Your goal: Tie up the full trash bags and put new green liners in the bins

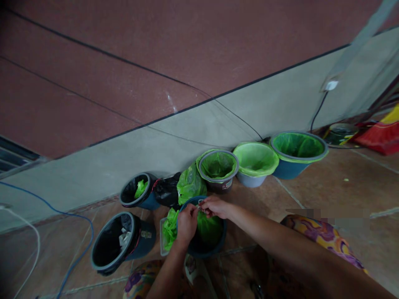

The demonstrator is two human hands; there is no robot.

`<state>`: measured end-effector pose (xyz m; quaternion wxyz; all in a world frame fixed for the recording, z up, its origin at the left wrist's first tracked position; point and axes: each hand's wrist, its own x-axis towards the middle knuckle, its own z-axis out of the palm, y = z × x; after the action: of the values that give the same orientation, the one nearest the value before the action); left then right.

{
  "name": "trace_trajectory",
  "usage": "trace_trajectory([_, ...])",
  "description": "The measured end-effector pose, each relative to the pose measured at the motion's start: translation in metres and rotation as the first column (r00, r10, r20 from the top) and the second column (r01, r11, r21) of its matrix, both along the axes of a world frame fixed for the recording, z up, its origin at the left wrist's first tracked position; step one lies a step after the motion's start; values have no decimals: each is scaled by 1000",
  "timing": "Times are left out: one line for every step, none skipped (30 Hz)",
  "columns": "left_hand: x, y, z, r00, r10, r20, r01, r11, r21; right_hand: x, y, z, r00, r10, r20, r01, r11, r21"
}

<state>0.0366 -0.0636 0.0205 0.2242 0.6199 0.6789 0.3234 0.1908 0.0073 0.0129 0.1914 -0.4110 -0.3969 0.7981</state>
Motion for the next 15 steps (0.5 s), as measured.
trace_trajectory([0, 0, 0, 1000, 4, -21, -3, 1000, 6, 0, 1, -1, 1000, -9, 6, 9, 1000, 10])
trace_trajectory([1, 0, 0, 999, 10, -31, -10, 1000, 13, -1, 1, -1, 1000, -21, 15, 21, 1000, 18])
trace_trajectory([1, 1, 0, 999, 21, -32, -20, 1000, 20, -1, 2, -2, 999, -33, 23, 32, 999, 24])
trace_trajectory([1, 1, 0, 999, 32, -25, -31, 999, 23, -1, 2, -3, 999, -39, 28, 39, 999, 28])
trace_trajectory([2, 1, 0, 999, 40, -10, -40, 999, 22, -2, 2, -3, 999, -40, 28, 40, 999, 29])
trace_trajectory([2, 1, 0, 999, 40, 10, -40, 999, 17, -2, 2, -4, 999, -38, 24, 37, 999, 25])
trace_trajectory([2, 1, 0, 999, 33, 32, -33, 999, 7, -2, 2, -4, 999, -35, 18, 34, 999, 14])
trace_trajectory([2, 1, 0, 998, 19, 53, -19, 1000, -3, -3, 2, -4, 999, -32, 13, 32, 999, -1])
trace_trajectory([2, 1, -1, 998, 4, 69, -4, 1000, -13, -3, 1, -4, 999, -32, 7, 32, 999, -18])
trace_trajectory([2, 0, -2, 997, -7, 77, 9, 1000, -21, -3, 1, -4, 999, -36, 4, 36, 999, -38])
trace_trajectory([2, 0, -3, 997, -15, 78, 17, 999, -29, -2, 1, -3, 999, -38, 5, 38, 998, -59])
trace_trajectory([2, -1, -5, 997, -18, 76, 20, 999, -36, -2, 1, -3, 999, -36, 6, 37, 996, -78])
trace_trajectory([3, -1, -6, 997, -15, 72, 18, 999, -41, -2, 1, -2, 999, -31, 7, 32, 995, -94])
trace_trajectory([3, -1, -7, 998, -9, 65, 12, 999, -44, -2, 1, -2, 1000, -26, 6, 27, 994, -108])
trace_trajectory([3, -1, -8, 998, -2, 56, 5, 999, -44, -2, 2, -1, 1000, -21, 2, 21, 993, -119])
